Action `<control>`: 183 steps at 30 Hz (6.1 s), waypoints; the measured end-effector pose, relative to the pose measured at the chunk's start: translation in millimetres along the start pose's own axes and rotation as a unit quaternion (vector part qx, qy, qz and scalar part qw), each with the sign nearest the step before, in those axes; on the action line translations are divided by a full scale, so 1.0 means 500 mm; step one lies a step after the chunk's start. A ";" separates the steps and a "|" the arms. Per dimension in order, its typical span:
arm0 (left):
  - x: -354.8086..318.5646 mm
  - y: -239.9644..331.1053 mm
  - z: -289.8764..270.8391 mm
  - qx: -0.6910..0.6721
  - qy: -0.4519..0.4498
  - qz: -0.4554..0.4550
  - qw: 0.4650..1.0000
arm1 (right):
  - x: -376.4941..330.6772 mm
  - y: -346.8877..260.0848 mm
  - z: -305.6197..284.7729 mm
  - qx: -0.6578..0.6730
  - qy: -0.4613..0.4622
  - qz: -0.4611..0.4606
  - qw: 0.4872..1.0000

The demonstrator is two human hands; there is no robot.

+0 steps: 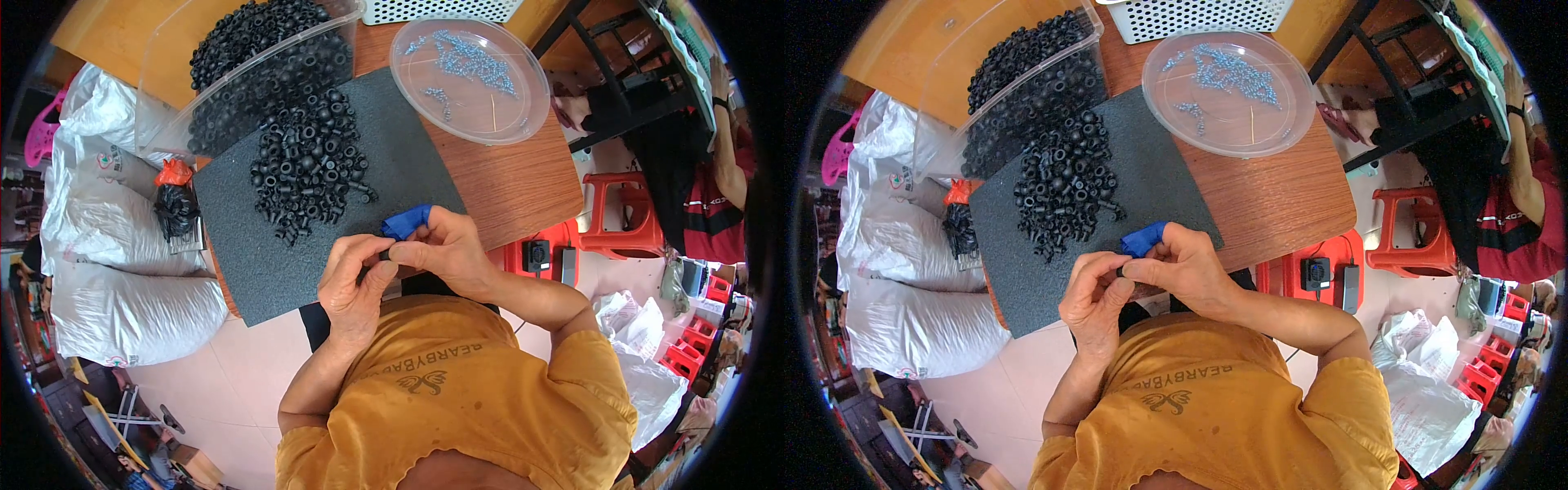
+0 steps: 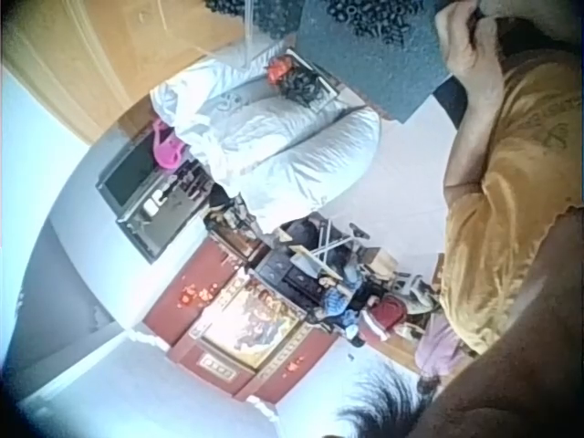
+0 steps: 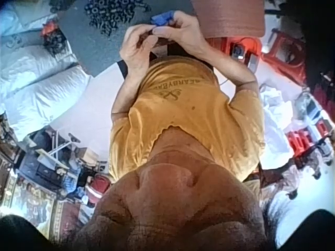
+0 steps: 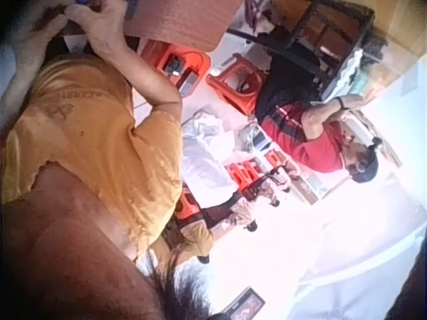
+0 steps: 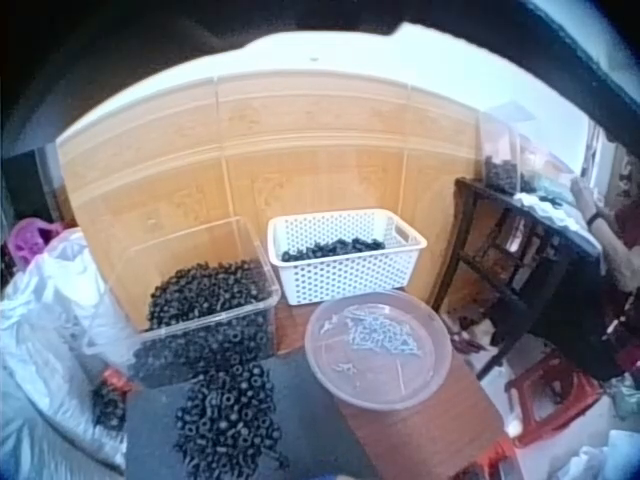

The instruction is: The person assembles small components by picking metal pins from a plastic lid and inserting them into black rubber pieces by hand.

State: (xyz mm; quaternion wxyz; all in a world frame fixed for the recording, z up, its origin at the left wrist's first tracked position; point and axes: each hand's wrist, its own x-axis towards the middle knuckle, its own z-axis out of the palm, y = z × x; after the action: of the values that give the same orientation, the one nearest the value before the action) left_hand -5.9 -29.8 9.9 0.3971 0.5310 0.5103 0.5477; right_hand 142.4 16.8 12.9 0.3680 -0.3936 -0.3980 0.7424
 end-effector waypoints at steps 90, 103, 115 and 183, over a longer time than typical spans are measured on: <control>0.040 0.003 0.025 -0.266 0.016 -0.166 0.949 | 0.021 0.003 0.003 -0.146 0.090 -0.294 0.940; 0.036 0.003 0.032 -0.247 0.028 -0.160 0.955 | 0.017 -0.010 -0.001 -0.282 0.120 -0.347 0.887; 0.034 0.000 0.031 -0.208 0.018 -0.146 0.967 | 0.014 -0.017 -0.009 -0.292 0.100 -0.338 0.889; 0.052 -0.006 0.014 -0.158 -0.025 -0.202 0.966 | 0.040 -0.016 -0.038 -0.362 0.039 -0.379 0.851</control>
State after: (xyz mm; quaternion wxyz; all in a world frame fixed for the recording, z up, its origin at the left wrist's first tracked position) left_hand -2.5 -2.9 11.0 0.5906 0.3610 0.5040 0.5165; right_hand 152.4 42.9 7.0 0.4671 -0.3463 -0.7424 0.3328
